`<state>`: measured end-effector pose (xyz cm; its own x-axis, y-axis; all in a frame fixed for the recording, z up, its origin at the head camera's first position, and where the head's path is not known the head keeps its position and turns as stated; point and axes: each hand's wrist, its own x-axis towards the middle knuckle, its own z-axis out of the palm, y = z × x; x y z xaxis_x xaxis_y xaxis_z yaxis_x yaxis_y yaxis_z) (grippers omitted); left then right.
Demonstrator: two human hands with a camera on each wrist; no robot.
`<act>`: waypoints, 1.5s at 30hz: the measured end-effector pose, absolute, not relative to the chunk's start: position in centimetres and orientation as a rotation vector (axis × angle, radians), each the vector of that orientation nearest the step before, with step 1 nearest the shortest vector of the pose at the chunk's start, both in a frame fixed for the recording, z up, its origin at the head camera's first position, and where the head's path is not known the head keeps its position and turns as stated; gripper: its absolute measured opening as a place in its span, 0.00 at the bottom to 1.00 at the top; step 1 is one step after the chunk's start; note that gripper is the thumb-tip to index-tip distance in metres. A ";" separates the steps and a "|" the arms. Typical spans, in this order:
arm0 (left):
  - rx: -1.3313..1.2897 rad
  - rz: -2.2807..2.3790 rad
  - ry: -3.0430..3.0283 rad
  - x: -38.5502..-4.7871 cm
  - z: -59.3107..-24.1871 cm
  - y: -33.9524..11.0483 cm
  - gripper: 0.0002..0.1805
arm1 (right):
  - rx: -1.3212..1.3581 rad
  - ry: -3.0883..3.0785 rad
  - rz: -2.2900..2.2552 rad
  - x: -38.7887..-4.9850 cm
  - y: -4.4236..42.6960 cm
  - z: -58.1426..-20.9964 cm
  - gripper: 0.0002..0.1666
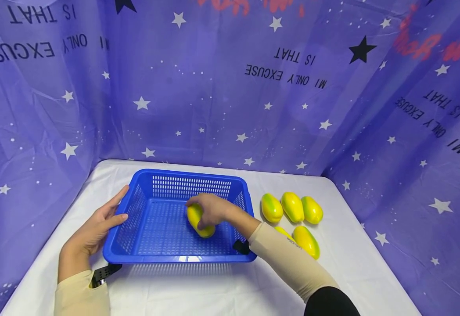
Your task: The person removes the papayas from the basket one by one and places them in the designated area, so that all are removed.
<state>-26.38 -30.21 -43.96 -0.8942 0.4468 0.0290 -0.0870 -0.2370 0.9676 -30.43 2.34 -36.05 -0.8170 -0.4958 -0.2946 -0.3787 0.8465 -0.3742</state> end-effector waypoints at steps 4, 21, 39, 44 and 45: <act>0.426 2.187 1.685 -26.7 -43.7 -30.1 0.42 | -0.679 2.668 -0.462 -30.4 2.6 -35.5 0.41; 0.400 2.206 1.652 -26.3 -43.8 -30.0 0.41 | -0.848 2.705 -0.843 -28.9 6.0 -30.7 0.45; 0.476 2.218 1.615 -26.2 -43.6 -30.1 0.41 | -0.596 2.829 -1.130 -26.6 18.2 -28.8 0.46; 0.450 2.194 1.636 -26.3 -43.6 -30.1 0.41 | -0.536 2.864 -1.098 -25.7 21.3 -29.0 0.46; 0.450 2.189 1.640 -26.3 -43.6 -30.1 0.41 | -0.529 2.863 -1.091 -25.6 21.9 -29.1 0.46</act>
